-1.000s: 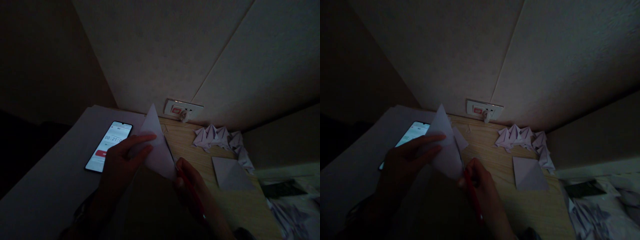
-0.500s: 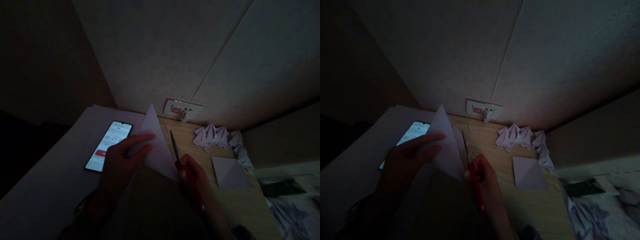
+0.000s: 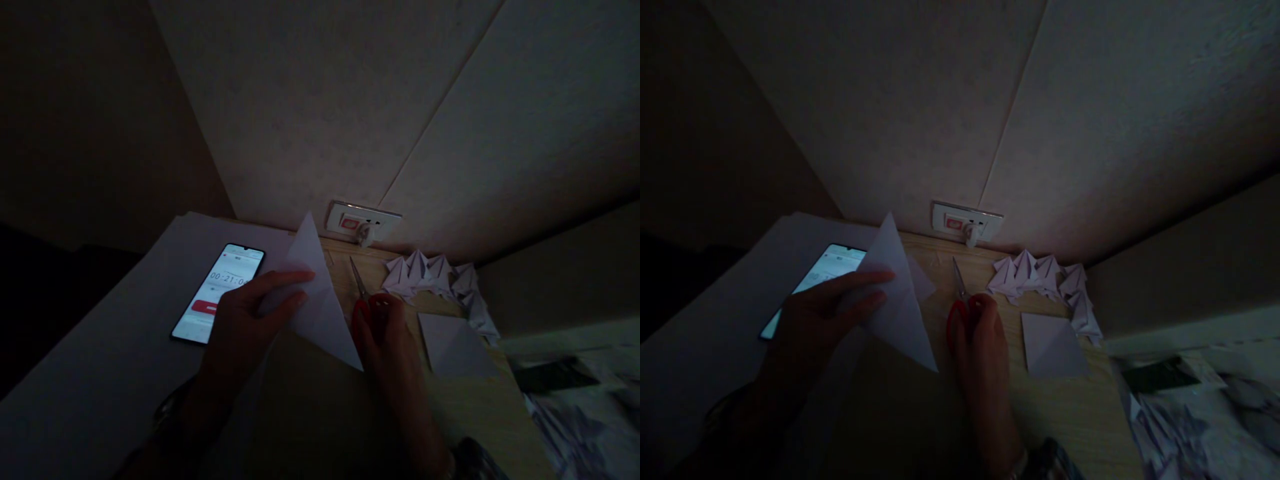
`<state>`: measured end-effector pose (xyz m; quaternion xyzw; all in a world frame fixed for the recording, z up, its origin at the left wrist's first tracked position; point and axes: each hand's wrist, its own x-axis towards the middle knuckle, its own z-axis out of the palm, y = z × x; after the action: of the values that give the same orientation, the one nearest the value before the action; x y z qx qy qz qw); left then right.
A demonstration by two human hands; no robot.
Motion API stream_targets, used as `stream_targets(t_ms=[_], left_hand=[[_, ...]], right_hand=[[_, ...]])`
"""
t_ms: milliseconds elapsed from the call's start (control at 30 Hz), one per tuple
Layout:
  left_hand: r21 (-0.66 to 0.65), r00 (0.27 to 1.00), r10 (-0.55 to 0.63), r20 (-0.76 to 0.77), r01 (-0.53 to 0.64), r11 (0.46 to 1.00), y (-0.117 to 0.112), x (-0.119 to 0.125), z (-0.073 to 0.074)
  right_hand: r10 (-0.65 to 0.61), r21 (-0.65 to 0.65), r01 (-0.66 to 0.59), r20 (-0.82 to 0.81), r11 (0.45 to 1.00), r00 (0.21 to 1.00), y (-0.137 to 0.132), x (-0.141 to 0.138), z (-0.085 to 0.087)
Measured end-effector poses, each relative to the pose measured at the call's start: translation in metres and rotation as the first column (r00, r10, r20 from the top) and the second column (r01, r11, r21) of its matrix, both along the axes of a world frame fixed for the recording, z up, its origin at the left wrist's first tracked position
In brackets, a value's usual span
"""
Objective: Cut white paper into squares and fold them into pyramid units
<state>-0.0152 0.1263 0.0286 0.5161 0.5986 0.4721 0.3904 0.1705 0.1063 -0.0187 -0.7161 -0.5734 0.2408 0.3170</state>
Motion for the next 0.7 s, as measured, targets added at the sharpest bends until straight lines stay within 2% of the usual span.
stream_targets(t_ms=[200, 333, 500, 700], left_hand=[[0.021, 1.0, -0.022, 0.01, 0.022, 1.0, 0.0025, -0.0041, -0.0065], [0.024, 1.0, -0.024, 0.011, 0.024, 0.999, 0.0023, -0.0041, -0.0058], [0.034, 1.0, -0.025, 0.003, 0.025, 0.999, 0.0018, -0.004, -0.0059], [0.04, 0.999, -0.047, 0.008, 0.047, 0.998, 0.0023, -0.0036, -0.0061]], right_hand=[[0.014, 0.095, -0.032, 0.186, 0.995, 0.982, -0.0001, 0.0031, -0.0045], [0.014, 0.173, -0.062, 0.265, 0.983, 0.964, 0.0004, 0.0048, -0.0079], [0.038, 0.194, -0.089, 0.249, 0.977, 0.968, 0.0004, 0.0041, -0.0093], [0.069, 0.148, -0.105, 0.23, 0.983, 0.971, 0.0004, 0.002, -0.0074]])
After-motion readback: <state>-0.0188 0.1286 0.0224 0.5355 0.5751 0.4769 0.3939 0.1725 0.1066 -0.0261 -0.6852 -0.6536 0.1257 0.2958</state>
